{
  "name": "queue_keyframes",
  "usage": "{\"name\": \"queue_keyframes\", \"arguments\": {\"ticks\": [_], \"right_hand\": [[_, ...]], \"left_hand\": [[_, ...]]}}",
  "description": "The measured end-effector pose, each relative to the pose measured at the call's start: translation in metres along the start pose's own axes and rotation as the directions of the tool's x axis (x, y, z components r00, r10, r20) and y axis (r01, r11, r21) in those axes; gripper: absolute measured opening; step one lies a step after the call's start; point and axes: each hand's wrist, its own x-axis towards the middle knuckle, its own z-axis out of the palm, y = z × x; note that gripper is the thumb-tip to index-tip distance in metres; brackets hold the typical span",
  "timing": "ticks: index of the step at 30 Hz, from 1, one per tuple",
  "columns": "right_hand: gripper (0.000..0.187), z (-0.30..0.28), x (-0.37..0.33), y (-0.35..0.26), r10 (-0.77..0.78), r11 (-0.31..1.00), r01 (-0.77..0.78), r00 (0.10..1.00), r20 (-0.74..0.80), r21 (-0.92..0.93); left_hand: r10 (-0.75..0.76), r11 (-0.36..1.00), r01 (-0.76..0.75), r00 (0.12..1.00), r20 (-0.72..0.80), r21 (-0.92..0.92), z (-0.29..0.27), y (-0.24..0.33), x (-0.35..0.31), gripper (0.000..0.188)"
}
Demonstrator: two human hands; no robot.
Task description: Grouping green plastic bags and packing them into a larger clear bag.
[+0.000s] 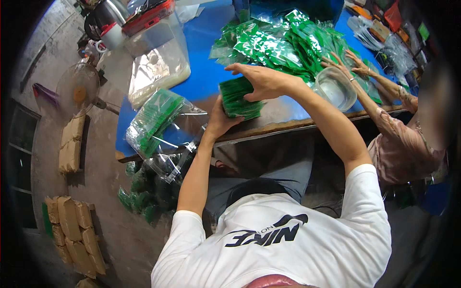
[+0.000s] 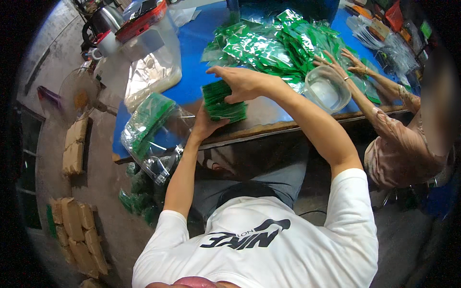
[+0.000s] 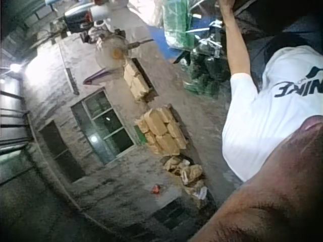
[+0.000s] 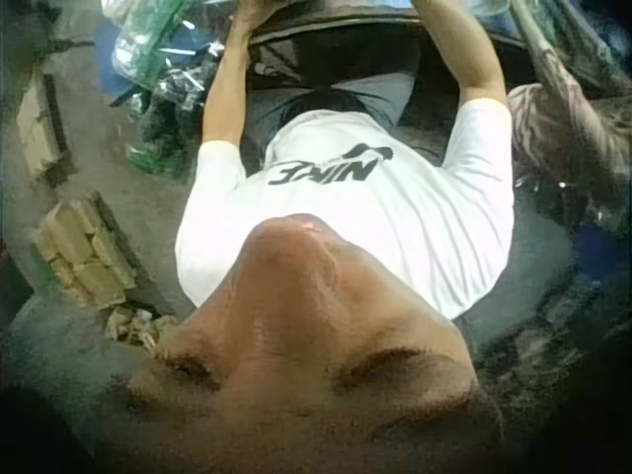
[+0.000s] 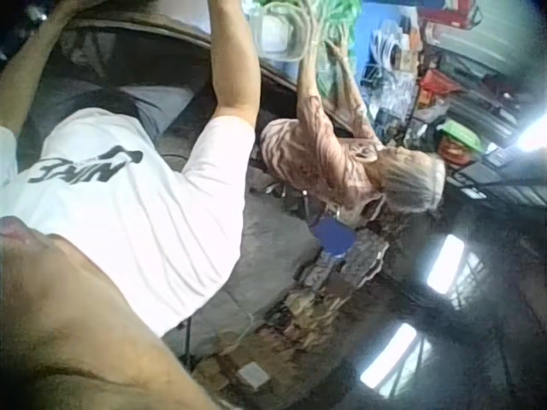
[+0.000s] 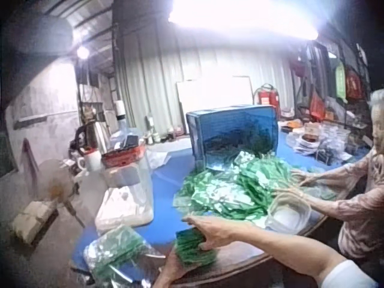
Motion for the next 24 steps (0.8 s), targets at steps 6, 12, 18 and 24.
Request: {"name": "queue_keyframes", "arguments": {"ticks": [6,12,18,24], "right_hand": [[0.083,-0.013,0.014,-0.007,0.119,0.993,-0.117,0.984,0.129,-0.024],[0.08,-0.017,0.014,0.013,0.181,0.979,-0.193,0.973,0.143,0.072],[0.08,-0.017,0.022,0.006,0.171,0.984,-0.177,0.967,0.191,0.015],[0.081,-0.023,0.023,0.011,0.265,0.956,-0.286,0.936,0.231,0.064]], "left_hand": [[-0.001,0.999,0.002,0.999,-0.035,0.051,0.0,0.007,-0.007,0.079],[0.094,0.982,-0.087,0.995,-0.03,0.168,0.002,0.01,-0.003,0.072],[0.147,0.949,-0.128,0.988,-0.044,0.289,-0.004,0.02,-0.005,0.066],[0.035,0.953,-0.02,0.998,-0.044,0.302,0.0,0.023,-0.002,0.073]]}}
